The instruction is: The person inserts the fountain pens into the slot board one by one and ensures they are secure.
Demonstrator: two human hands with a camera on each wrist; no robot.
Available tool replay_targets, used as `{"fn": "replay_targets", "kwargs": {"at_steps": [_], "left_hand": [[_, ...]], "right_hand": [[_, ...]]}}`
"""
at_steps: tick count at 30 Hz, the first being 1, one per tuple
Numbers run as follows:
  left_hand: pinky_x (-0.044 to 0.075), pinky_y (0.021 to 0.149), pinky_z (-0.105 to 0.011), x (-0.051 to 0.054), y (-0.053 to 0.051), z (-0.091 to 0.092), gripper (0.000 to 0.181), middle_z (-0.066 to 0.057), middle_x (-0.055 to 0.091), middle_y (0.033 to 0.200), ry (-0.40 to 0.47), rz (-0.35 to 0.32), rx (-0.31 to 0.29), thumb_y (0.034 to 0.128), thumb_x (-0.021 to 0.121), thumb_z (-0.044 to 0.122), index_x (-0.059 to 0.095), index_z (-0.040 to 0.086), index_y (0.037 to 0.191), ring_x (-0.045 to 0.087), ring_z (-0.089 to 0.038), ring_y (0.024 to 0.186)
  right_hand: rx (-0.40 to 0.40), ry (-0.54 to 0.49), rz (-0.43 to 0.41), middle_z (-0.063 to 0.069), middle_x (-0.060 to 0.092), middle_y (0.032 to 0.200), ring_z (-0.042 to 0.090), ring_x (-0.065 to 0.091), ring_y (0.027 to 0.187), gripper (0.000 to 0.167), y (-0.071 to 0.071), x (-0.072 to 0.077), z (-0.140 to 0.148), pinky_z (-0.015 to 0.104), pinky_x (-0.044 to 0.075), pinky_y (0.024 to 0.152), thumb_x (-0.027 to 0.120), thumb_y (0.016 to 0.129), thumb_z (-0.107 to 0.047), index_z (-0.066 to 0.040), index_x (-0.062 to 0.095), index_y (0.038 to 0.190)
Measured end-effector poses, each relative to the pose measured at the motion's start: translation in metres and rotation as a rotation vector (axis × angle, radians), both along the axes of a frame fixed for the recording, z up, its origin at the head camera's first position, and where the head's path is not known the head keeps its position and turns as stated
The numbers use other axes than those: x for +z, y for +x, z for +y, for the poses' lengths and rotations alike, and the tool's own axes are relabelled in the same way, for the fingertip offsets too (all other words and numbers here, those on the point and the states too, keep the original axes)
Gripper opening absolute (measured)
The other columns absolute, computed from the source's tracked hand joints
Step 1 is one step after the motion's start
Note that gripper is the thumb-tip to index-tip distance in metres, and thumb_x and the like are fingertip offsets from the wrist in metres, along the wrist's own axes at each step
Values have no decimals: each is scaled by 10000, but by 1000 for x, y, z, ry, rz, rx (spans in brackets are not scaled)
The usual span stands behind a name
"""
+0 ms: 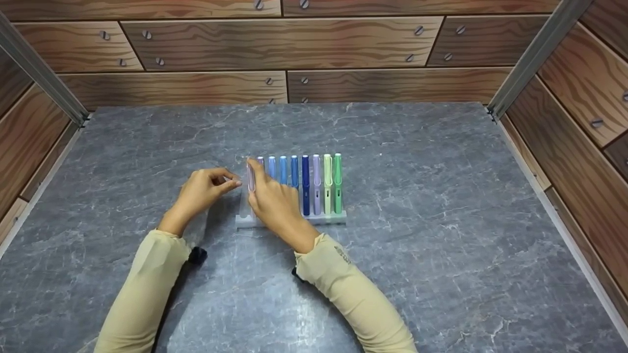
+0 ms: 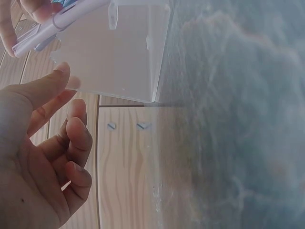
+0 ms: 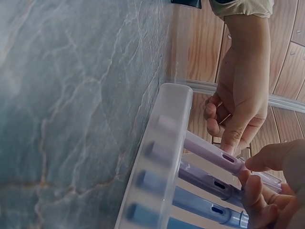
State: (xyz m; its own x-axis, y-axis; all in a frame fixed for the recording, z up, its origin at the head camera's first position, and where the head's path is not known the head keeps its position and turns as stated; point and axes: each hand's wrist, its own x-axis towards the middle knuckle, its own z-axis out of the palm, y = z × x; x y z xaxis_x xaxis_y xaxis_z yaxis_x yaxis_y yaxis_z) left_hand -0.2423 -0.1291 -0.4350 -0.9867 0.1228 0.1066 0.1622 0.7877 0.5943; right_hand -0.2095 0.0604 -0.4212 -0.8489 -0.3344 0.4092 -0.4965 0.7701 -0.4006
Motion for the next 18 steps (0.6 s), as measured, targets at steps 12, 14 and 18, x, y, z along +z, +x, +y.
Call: {"fn": "replay_targets", "kwargs": {"at_steps": [12, 14, 18], "left_hand": [[345, 506, -268, 0, 1, -1, 225, 8, 651, 689, 0, 0, -5, 881, 676, 427, 752, 238, 973, 452, -97, 545], [347, 509, -269, 0, 1, -1, 224, 7, 656, 695, -1, -4, -5, 881, 676, 427, 752, 238, 973, 457, -98, 549], [350, 517, -270, 0, 1, 0, 227, 6, 661, 704, 1, -10, -4, 884, 673, 428, 750, 236, 978, 462, -101, 555]], "right_hand": [[2, -29, 36, -14, 660, 749, 116, 476, 501, 624, -1, 1, 3, 295, 392, 449, 671, 874, -162, -106, 389, 1428], [9, -40, 35, -12, 654, 745, 106, 462, 502, 615, -1, 2, 5, 285, 381, 448, 675, 874, -163, -106, 400, 1420], [11, -43, 51, -5, 646, 749, 97, 449, 504, 593, 0, 4, 9, 266, 376, 445, 690, 871, -171, -108, 427, 1399]]}}
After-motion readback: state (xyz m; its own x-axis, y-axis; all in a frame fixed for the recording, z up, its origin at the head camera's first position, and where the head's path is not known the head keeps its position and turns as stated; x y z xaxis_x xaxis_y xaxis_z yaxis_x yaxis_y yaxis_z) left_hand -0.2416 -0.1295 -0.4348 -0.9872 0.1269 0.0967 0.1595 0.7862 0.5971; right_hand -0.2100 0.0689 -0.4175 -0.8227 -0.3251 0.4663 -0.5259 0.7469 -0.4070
